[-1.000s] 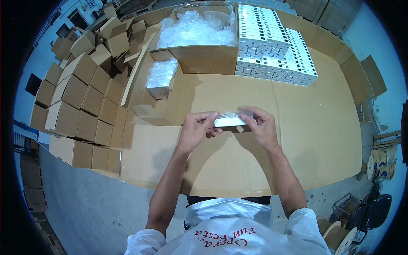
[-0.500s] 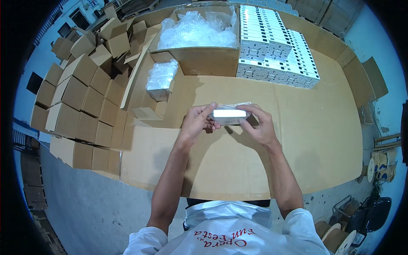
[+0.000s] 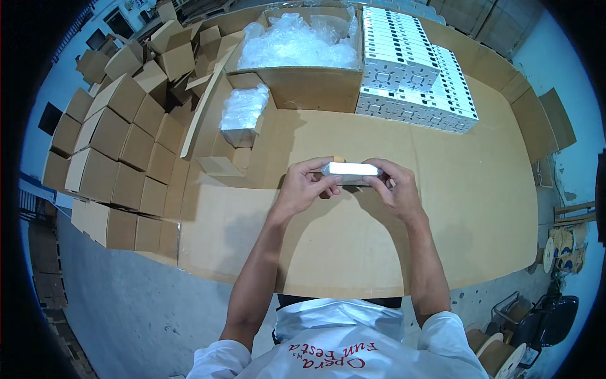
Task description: Packing white product boxes into larger cardboard shipping cartons.
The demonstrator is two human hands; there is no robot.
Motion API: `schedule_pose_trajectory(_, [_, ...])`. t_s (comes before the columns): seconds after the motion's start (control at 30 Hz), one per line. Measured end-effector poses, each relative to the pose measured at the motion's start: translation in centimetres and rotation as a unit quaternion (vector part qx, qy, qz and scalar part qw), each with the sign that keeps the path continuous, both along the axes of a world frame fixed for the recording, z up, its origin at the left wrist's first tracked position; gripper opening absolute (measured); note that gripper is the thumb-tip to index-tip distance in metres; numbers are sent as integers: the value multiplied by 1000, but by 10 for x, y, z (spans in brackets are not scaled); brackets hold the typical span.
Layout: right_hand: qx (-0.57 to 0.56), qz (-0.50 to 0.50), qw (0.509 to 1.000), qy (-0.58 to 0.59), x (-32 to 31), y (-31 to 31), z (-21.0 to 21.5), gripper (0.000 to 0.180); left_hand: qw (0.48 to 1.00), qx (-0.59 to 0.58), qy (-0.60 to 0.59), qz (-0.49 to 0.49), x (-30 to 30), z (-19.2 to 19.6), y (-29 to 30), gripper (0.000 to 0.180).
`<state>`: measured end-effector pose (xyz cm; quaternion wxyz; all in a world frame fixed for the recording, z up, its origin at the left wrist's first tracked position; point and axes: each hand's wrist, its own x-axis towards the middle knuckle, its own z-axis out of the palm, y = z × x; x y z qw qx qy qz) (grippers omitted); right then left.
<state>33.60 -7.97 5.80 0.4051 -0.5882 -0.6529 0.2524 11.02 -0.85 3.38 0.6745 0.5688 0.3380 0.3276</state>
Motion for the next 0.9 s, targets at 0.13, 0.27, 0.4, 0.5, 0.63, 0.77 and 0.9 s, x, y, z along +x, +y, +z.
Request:
schedule_pose_trajectory(0.13, [21, 8, 999, 30, -14, 2, 2, 23, 1000, 6, 11, -6, -10, -7, 5, 45])
schedule_pose_trajectory(0.27, [-5, -1, 999, 41, -33, 0, -4, 18, 999, -15, -27, 9, -28, -25, 6, 47])
schedule_pose_trajectory(0.4, [-33, -40, 999, 19, -32, 1, 6, 16, 986, 149, 65, 35, -44, -28, 8, 55])
schedule_pose_trajectory(0.5, [-9, -47, 998, 45, -51, 12, 14, 15, 978, 174, 108, 24, -63, -29, 11, 48])
schedule_pose_trajectory(0.63, [-4, -7, 999, 49, -99, 44, 26, 14, 950, 265, 162, 22, -75, -51, 17, 40])
schedule_pose_trajectory(0.77, [-3, 67, 992, 108, -163, 76, 27, 15, 952, 273, 134, 35, -88, -53, 16, 34])
schedule_pose_trajectory(0.9, [10, 121, 977, 178, -217, 100, 30, 14, 942, 309, 123, 50, -93, -61, 11, 28])
